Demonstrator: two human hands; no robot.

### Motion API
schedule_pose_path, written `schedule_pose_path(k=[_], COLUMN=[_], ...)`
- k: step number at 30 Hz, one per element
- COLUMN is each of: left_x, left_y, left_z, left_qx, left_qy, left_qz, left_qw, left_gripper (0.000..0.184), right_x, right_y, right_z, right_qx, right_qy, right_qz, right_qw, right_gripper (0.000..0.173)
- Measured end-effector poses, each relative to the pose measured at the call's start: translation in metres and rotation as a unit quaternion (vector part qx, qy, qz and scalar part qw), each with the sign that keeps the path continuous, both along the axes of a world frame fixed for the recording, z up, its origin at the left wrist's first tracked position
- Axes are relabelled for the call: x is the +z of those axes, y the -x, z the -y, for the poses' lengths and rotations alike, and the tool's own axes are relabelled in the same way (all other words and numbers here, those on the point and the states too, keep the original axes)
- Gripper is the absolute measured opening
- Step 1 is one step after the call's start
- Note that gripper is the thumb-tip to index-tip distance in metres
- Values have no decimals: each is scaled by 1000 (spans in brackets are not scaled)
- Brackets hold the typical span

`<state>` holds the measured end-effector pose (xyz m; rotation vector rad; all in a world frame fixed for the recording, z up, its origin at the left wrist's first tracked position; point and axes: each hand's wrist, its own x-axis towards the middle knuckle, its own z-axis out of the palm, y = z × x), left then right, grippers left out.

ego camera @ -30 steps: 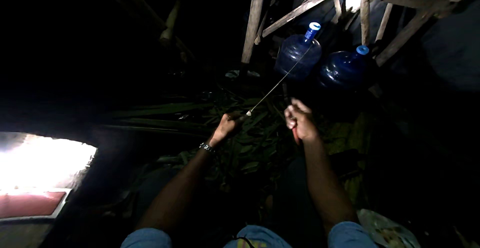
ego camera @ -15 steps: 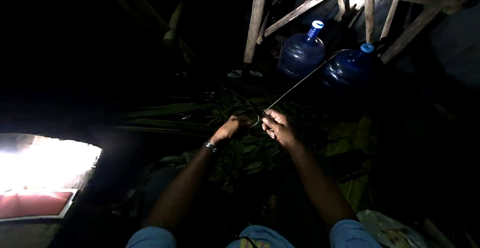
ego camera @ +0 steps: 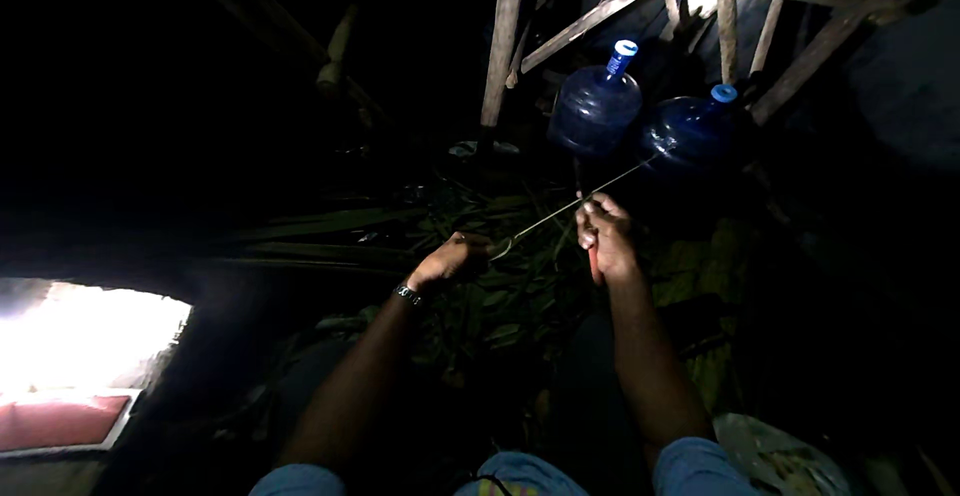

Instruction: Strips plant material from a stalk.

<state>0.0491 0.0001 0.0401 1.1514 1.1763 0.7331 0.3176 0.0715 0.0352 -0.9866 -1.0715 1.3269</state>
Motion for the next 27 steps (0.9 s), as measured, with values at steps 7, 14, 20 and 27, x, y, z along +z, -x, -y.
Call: schedule_pose_path(k=[7, 14, 20, 27], left_x=[-2, -19, -22, -14], left_y=[11, -2, -2, 9], left_z=[-1, -4, -4, -3], left_qx=[2, 41, 19, 4], left_qy=[-23, -141, -232, -236], left_qz=[-21, -71, -145, -212], left_qw=[1000, 987, 962, 948], left_gripper=[22, 21, 22, 20], right_x=[2, -6, -14, 2], right_y=[-46, 21, 47, -6], right_z=[-17, 23, 32, 3], right_qx=[-114, 175, 177, -34], right_qy=[20, 1, 2, 24], right_qz=[-49, 132, 103, 4], right_qw=[992, 976, 979, 999], right_gripper=[28, 38, 21, 21])
